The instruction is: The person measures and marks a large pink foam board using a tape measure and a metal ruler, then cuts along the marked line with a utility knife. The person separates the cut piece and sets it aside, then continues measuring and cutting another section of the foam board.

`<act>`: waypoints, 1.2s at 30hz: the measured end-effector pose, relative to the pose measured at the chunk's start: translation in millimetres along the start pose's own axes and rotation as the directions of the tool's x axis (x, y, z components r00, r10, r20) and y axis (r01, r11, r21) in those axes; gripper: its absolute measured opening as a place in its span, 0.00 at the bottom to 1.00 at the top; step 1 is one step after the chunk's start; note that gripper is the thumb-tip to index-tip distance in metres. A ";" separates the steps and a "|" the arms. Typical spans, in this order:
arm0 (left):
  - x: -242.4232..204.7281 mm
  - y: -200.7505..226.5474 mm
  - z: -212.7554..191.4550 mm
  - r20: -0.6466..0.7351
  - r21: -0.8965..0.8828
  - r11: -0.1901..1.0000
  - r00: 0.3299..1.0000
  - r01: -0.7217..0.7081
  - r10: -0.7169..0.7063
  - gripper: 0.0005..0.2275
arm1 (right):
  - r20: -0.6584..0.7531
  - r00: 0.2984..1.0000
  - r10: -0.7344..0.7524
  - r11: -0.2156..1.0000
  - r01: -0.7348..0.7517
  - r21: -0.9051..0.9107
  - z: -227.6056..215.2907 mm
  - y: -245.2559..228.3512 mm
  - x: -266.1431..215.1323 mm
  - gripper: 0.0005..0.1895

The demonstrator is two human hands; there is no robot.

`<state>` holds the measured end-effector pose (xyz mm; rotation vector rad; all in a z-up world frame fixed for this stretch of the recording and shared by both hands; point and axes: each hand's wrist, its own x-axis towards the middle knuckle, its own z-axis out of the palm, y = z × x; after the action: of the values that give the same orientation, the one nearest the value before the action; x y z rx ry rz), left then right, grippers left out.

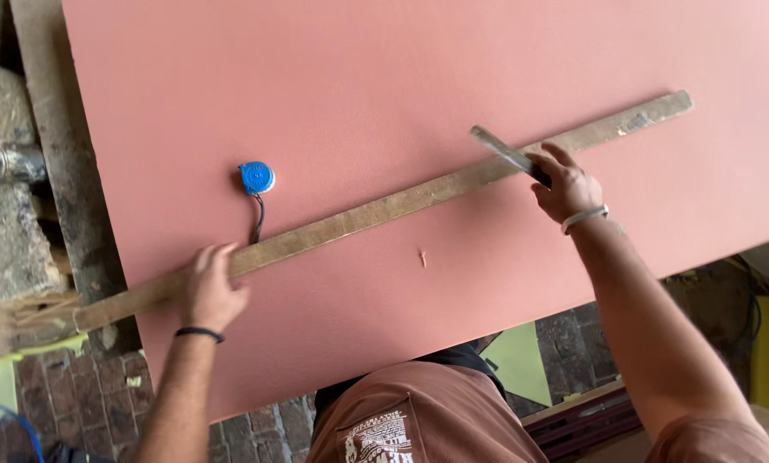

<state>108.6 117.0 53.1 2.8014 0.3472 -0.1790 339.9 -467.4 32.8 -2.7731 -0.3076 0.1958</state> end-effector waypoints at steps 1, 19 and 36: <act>5.8 22.6 9.9 0.035 -0.077 0.997 0.999 -0.023 0.025 0.33 | 0.082 0.996 -0.036 0.999 0.036 -0.002 -2.6 0.3 16.9 0.32; -42.9 110.1 57.9 -0.001 0.019 0.994 0.994 0.109 -0.109 0.28 | 0.143 0.972 -0.187 0.982 0.187 0.010 -4.4 35.8 -35.6 0.26; -66.6 95.2 97.7 -0.205 -0.182 0.979 0.971 0.089 -0.126 0.28 | 0.215 0.956 -0.201 0.977 0.180 0.116 -12.3 35.0 -19.7 0.27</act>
<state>60.6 -16.5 -0.9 2.6361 0.5394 0.1280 329.5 -508.1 34.0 -2.6090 -0.6045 0.4665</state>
